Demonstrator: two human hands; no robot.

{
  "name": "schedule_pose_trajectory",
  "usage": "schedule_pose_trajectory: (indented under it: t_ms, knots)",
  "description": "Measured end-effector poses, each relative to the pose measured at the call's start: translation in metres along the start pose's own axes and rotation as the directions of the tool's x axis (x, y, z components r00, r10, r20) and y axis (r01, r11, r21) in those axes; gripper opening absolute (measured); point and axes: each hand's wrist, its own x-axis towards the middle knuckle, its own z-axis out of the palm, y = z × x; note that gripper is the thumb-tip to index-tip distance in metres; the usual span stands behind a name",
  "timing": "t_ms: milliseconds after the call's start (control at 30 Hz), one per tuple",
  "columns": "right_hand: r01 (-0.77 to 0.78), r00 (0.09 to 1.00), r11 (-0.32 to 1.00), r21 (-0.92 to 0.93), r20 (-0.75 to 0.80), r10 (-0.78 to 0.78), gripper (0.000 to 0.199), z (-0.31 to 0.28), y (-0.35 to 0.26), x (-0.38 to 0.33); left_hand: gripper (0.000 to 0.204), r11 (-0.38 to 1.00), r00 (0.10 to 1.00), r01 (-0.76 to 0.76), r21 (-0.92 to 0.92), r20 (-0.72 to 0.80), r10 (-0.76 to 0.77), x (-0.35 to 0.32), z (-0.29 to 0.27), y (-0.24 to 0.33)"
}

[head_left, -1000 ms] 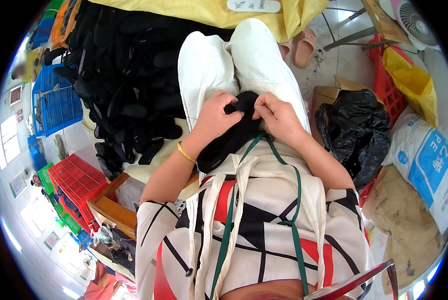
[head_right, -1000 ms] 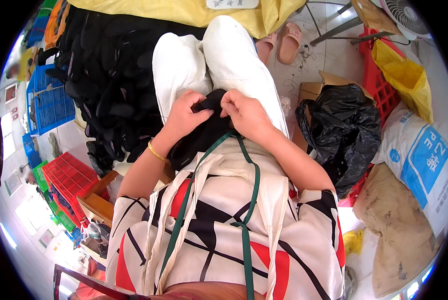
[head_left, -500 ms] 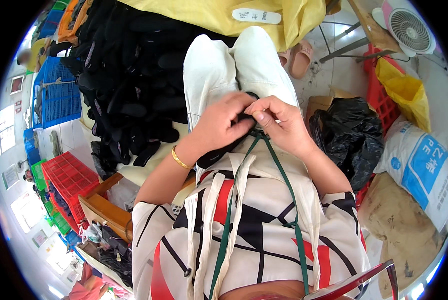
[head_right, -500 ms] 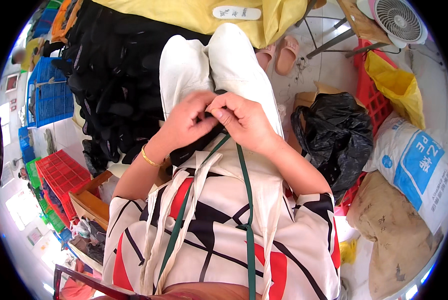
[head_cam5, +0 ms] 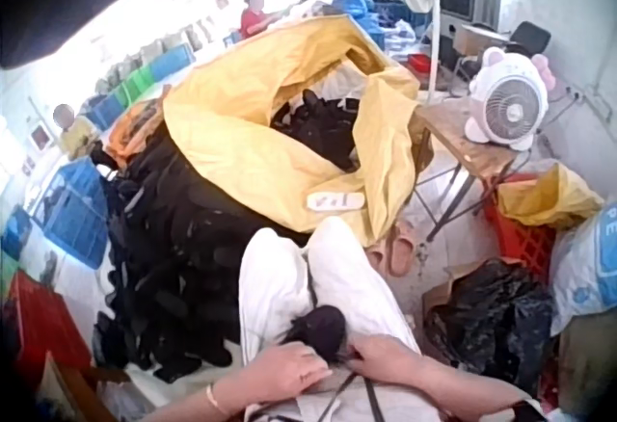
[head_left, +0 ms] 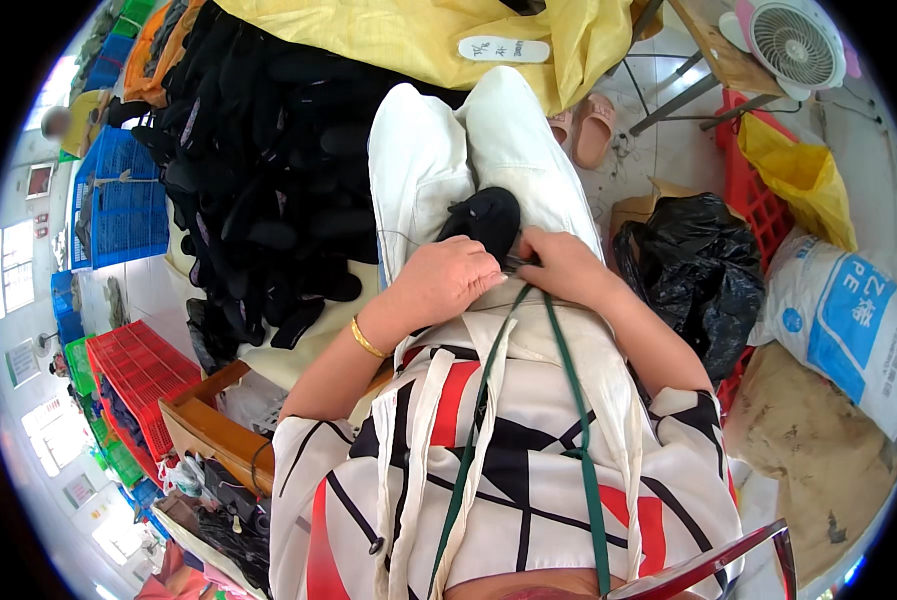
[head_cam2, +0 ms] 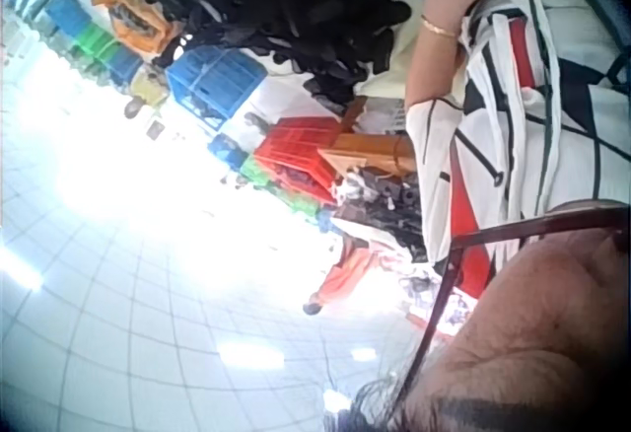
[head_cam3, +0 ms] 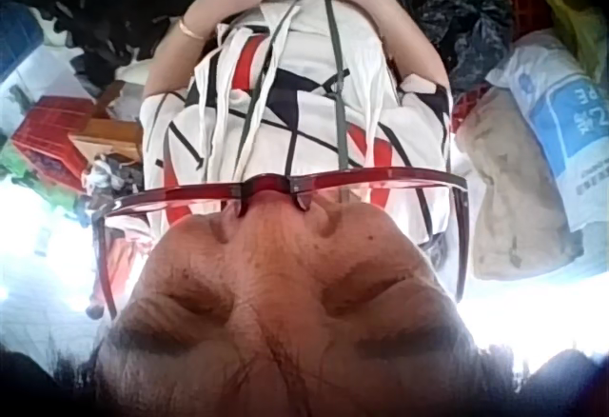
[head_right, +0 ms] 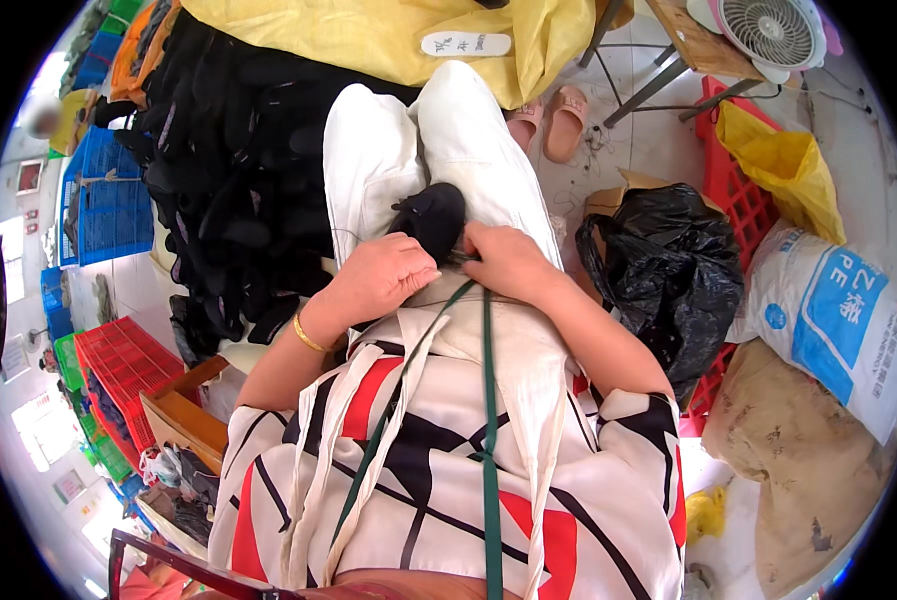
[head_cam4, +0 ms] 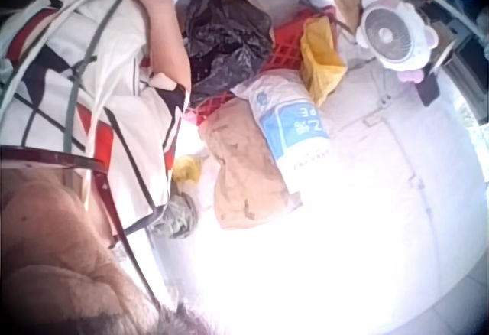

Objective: The person sits on the floor and sews a black slipper using a needle and thread. They repeatedly insert the needle into the slipper's sole and pull the thread through to secure the material.

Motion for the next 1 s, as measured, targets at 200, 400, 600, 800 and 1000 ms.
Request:
schedule_pose_trajectory:
  t_ms: [200,400,600,800,1000]
  knots:
    - [-0.031,0.987,0.970,0.240,-0.147,0.068,0.025,-0.021,0.008,-0.025,0.016,1.000,1.000,0.008,0.024,-0.012,-0.007,-0.001,0.005,-0.001]
    - [0.040,0.969,0.986,0.165,-0.249,0.002,0.034,-0.016,-0.011,-0.014,0.017,1.000,0.998,-0.001,0.000,-0.068,0.001,0.000,0.006,-0.001]
    - [0.141,0.886,0.932,-0.333,-0.378,-0.269,0.029,0.007,-0.006,0.010,0.017,0.999,0.997,-0.013,-0.048,-0.081,0.009,0.001,0.007,-0.002]
    - [0.187,0.858,0.889,-0.418,-0.371,-0.355,0.029,0.005,-0.008,0.024,0.017,0.997,0.993,-0.017,-0.072,-0.115,0.009,0.001,0.009,-0.007]
    - [0.210,0.847,0.868,-0.450,-0.361,-0.391,0.029,0.004,-0.011,0.031,0.015,0.994,0.995,-0.010,-0.108,-0.097,0.000,0.002,0.005,-0.007]
